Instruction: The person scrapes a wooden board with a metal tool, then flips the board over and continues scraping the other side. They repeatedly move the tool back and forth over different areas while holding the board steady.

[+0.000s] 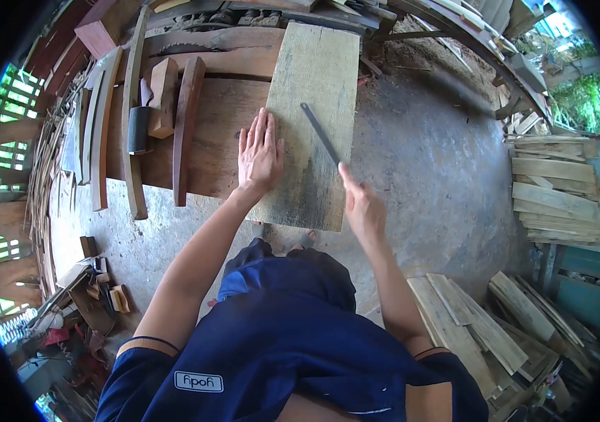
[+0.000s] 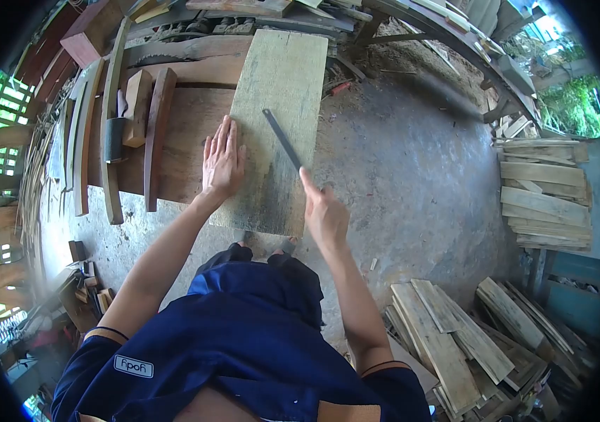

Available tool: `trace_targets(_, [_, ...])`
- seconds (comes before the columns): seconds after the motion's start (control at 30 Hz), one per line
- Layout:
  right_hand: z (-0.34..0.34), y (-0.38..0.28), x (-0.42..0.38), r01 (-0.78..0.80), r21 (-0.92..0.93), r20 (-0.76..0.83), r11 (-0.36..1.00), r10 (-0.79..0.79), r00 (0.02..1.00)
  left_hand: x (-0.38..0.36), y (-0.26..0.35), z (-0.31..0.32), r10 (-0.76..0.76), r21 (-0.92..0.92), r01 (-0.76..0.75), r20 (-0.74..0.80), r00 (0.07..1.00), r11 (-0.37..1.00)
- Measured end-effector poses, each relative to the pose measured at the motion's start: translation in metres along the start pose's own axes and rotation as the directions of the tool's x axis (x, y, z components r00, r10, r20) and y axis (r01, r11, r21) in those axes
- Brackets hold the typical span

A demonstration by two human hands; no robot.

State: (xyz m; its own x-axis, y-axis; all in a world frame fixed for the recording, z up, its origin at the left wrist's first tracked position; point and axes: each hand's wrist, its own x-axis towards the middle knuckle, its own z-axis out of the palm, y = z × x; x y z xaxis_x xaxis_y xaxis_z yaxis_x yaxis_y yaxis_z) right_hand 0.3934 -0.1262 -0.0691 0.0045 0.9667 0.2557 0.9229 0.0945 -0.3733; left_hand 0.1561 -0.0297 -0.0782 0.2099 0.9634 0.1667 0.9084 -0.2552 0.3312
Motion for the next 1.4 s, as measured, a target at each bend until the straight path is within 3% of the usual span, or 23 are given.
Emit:
trace_targets(0.17, [0.018, 0.029, 0.094, -0.181, 0.013, 0.104, 0.983, 0.179, 0.978, 0.000, -0.001, 0.000, 0.006, -0.008, -0.006, 0.014, 1.000, 1.000])
trace_targets(0.23, [0.008, 0.022, 0.114, 0.005, -0.142, -0.140, 0.990, -0.026, 0.990, 0.000, -0.001, 0.000, 0.005, -0.015, -0.005, 0.010, 1.000, 1.000])
trace_targets(0.27, [0.002, 0.017, 0.106, -0.196, -0.013, 0.060, 0.981, 0.196, 0.979, -0.001, 0.000, 0.000, 0.005, -0.016, -0.004, 0.005, 1.000, 1.000])
trace_targets(0.33, [-0.001, 0.009, 0.069, -0.092, 0.036, 0.022, 0.995, 0.092, 0.996, 0.000, 0.000, 0.000, -0.008, -0.041, 0.008, 0.000, 1.000, 0.999])
trace_targets(0.4, [-0.011, -0.013, 0.018, -0.026, -0.023, 0.101, 0.999, 0.028, 0.994, 0.001, 0.001, -0.001, -0.030, -0.049, 0.029, -0.006, 1.000, 0.998])
trace_targets(0.53, [-0.007, -0.002, 0.022, 0.103, -0.029, 0.053, 0.994, -0.101, 0.994, 0.000, -0.001, 0.001, -0.002, -0.049, 0.002, 0.003, 1.000, 0.999])
trace_targets(0.6, [0.009, 0.013, 0.070, -0.060, 0.028, 0.126, 0.998, 0.056, 0.990, 0.000, 0.000, -0.001, -0.012, -0.025, 0.013, 0.011, 1.000, 1.000])
trace_targets(0.67, [0.008, 0.015, 0.111, -0.069, -0.002, 0.023, 0.998, 0.069, 0.997, -0.001, -0.001, 0.002, 0.001, -0.029, -0.001, 0.007, 1.000, 1.000])
trace_targets(0.77, [0.002, 0.004, 0.103, -0.138, 0.008, 0.071, 0.990, 0.137, 0.988, 0.000, 0.000, 0.000, 0.008, -0.030, -0.008, -0.018, 1.000, 1.000])
trace_targets(0.8, [0.005, 0.010, 0.083, -0.036, -0.031, 0.061, 0.999, 0.038, 0.997, 0.000, 0.001, -0.001, 0.010, -0.040, -0.011, -0.015, 1.000, 0.999])
trace_targets(0.9, [-0.007, -0.004, 0.033, 0.048, -0.077, 0.092, 0.996, -0.041, 0.995, -0.001, 0.000, -0.006, -0.039, -0.046, 0.039, -0.003, 0.999, 0.998])
trace_targets(0.97, [-0.008, 0.002, 0.020, 0.029, -0.049, 0.071, 0.998, -0.025, 0.997, 0.000, 0.002, -0.005, -0.017, -0.075, 0.017, -0.001, 1.000, 0.997])
trace_targets(1.07, [0.002, 0.023, 0.100, -0.129, -0.006, 0.112, 0.992, 0.128, 0.985, 0.000, 0.003, -0.001, 0.011, -0.062, -0.011, 0.001, 1.000, 0.998])
trace_targets(1.13, [0.029, 0.047, 0.140, 0.019, -0.096, -0.153, 0.995, -0.034, 0.988, 0.000, -0.001, 0.000, 0.011, -0.038, -0.011, -0.005, 1.000, 0.999])
trace_targets(1.17, [0.026, 0.046, 0.139, 0.016, -0.093, -0.164, 0.996, -0.031, 0.986, 0.000, -0.001, -0.001, 0.019, -0.033, -0.020, -0.010, 1.000, 0.999])
trace_targets(1.23, [0.011, 0.033, 0.128, -0.031, -0.108, -0.074, 0.994, 0.024, 0.997, 0.000, 0.001, -0.004, -0.007, -0.062, 0.008, 0.021, 1.000, 0.998])
trace_targets(1.27, [-0.011, 0.015, 0.110, -0.147, -0.081, 0.109, 0.986, 0.155, 0.982, 0.001, 0.003, -0.005, -0.007, -0.074, 0.007, 0.008, 1.000, 0.997])
trace_targets(1.33, [-0.004, 0.011, 0.063, -0.099, -0.051, 0.078, 0.994, 0.103, 0.992, 0.003, 0.003, -0.007, -0.029, -0.073, 0.030, 0.005, 1.000, 0.997])
trace_targets(1.4, [-0.001, 0.021, 0.072, -0.059, -0.016, 0.090, 0.998, 0.060, 0.994, -0.001, 0.002, -0.006, -0.012, -0.058, 0.012, 0.008, 1.000, 0.998])
